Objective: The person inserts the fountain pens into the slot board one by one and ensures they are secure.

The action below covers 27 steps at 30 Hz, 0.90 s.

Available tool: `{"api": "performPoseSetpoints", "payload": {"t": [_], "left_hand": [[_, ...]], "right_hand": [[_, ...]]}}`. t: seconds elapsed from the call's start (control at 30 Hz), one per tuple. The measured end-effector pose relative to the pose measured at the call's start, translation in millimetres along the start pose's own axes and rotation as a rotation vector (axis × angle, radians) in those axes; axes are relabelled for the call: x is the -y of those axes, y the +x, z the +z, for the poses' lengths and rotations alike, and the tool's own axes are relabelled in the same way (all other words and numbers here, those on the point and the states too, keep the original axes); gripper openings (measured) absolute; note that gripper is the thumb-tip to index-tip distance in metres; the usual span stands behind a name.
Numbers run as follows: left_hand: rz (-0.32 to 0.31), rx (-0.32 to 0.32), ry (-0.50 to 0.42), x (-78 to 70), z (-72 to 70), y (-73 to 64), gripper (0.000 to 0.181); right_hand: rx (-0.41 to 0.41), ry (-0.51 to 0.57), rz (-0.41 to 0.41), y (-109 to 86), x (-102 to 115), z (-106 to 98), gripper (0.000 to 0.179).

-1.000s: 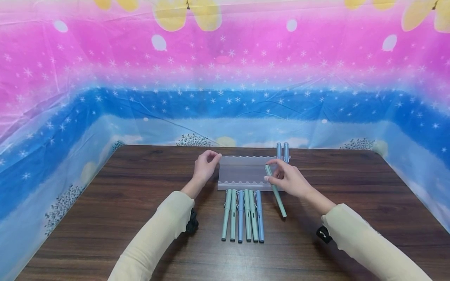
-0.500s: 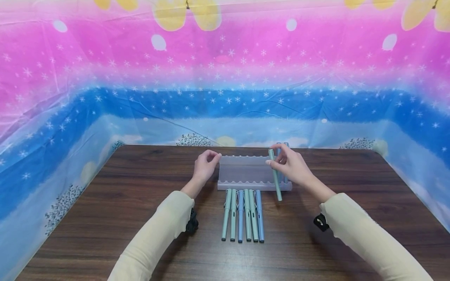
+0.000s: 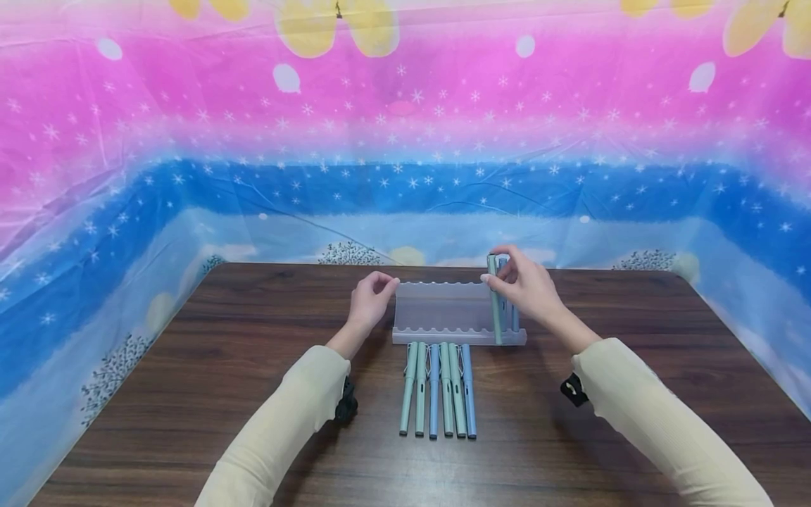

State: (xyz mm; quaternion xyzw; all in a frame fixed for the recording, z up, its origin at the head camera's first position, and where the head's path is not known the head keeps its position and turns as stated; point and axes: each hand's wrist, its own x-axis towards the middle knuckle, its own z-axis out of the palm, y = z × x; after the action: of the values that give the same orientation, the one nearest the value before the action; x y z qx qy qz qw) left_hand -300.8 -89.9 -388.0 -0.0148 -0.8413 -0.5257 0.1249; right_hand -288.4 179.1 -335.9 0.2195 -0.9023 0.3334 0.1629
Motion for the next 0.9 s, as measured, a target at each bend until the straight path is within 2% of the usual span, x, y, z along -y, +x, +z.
{"api": "performPoseSetpoints", "payload": {"t": [0.63,0.9], "left_hand": [[0.004,-0.003,0.002,0.3,0.4,0.6,0.021],[0.001,-0.001,-0.001,1.0,0.4,1.0,0.021]], "right_hand": [[-0.176,-0.033,-0.014,4.9,-6,10,0.043],[-0.195,-0.08,-0.053,0.1,-12,18,0.043]]}}
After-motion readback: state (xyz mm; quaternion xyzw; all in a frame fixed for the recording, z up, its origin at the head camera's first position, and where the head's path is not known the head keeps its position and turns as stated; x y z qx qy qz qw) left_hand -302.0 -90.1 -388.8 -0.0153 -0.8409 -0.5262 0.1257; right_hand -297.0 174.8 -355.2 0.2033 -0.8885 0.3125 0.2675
